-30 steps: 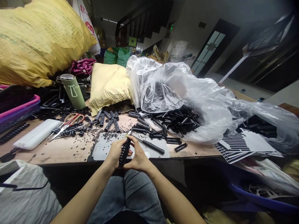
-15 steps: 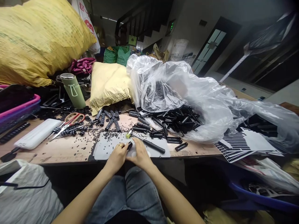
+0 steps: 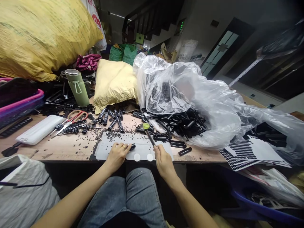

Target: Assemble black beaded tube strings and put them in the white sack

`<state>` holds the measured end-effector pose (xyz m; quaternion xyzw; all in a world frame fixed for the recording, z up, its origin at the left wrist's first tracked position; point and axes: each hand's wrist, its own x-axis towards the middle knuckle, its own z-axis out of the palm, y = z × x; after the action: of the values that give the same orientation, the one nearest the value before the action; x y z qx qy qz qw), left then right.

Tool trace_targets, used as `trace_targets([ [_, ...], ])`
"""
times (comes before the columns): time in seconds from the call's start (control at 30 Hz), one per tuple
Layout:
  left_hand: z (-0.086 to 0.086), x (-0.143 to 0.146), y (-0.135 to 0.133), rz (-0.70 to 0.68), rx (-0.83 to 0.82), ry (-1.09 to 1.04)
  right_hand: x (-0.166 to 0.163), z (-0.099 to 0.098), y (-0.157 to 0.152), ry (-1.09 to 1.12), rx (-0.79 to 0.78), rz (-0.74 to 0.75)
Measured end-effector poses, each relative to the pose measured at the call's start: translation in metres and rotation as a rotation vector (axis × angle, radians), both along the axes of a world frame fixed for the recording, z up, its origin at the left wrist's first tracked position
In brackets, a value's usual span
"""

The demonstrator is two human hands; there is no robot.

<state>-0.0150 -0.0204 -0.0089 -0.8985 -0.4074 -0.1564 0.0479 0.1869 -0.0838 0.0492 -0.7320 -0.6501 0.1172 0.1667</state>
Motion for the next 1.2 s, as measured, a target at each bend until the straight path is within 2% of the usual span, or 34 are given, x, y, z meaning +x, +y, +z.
trace_targets([
  [0.13, 0.001, 0.003, -0.004, 0.020, -0.002, 0.017, -0.007, -0.005, -0.020, -0.069, -0.163, -0.007],
  [0.2, 0.000, 0.011, -0.010, 0.055, -0.018, 0.018, -0.009, -0.001, -0.022, -0.098, -0.201, 0.005],
  [0.33, -0.010, 0.036, -0.022, 0.178, -0.050, -0.009, -0.022, 0.024, -0.024, 0.062, -0.006, 0.053],
  [0.4, -0.017, 0.044, -0.026, 0.195, -0.066, -0.011, -0.036, 0.028, -0.027, 0.133, 0.070, 0.100],
  [0.47, -0.025, 0.048, -0.027, 0.191, -0.074, 0.005, -0.050, 0.018, -0.030, 0.084, 0.040, 0.165],
  [0.57, -0.032, 0.047, -0.025, 0.195, -0.081, 0.013, -0.060, -0.003, -0.033, -0.099, -0.096, 0.249],
  [0.63, -0.031, 0.046, -0.022, 0.174, -0.098, -0.015, -0.059, -0.005, -0.032, -0.109, -0.128, 0.238],
  [0.7, -0.027, 0.045, -0.018, 0.164, -0.113, -0.055, -0.055, 0.007, -0.030, -0.026, -0.081, 0.183],
  [0.83, -0.020, 0.049, -0.010, 0.185, -0.142, -0.099, -0.054, 0.045, -0.021, 0.141, 0.079, 0.140],
  [0.9, -0.019, 0.050, -0.006, 0.175, -0.147, -0.114, -0.060, 0.053, -0.014, 0.185, 0.133, 0.152],
  [0.97, -0.019, 0.049, -0.004, 0.169, -0.136, -0.126, -0.067, 0.048, -0.006, 0.178, 0.138, 0.175],
  [1.13, -0.021, 0.045, 0.001, 0.178, -0.143, -0.090, -0.074, 0.012, 0.006, -0.133, -0.129, 0.262],
  [1.2, -0.018, 0.047, 0.006, 0.182, -0.148, -0.104, -0.071, 0.008, 0.007, -0.169, -0.141, 0.267],
])
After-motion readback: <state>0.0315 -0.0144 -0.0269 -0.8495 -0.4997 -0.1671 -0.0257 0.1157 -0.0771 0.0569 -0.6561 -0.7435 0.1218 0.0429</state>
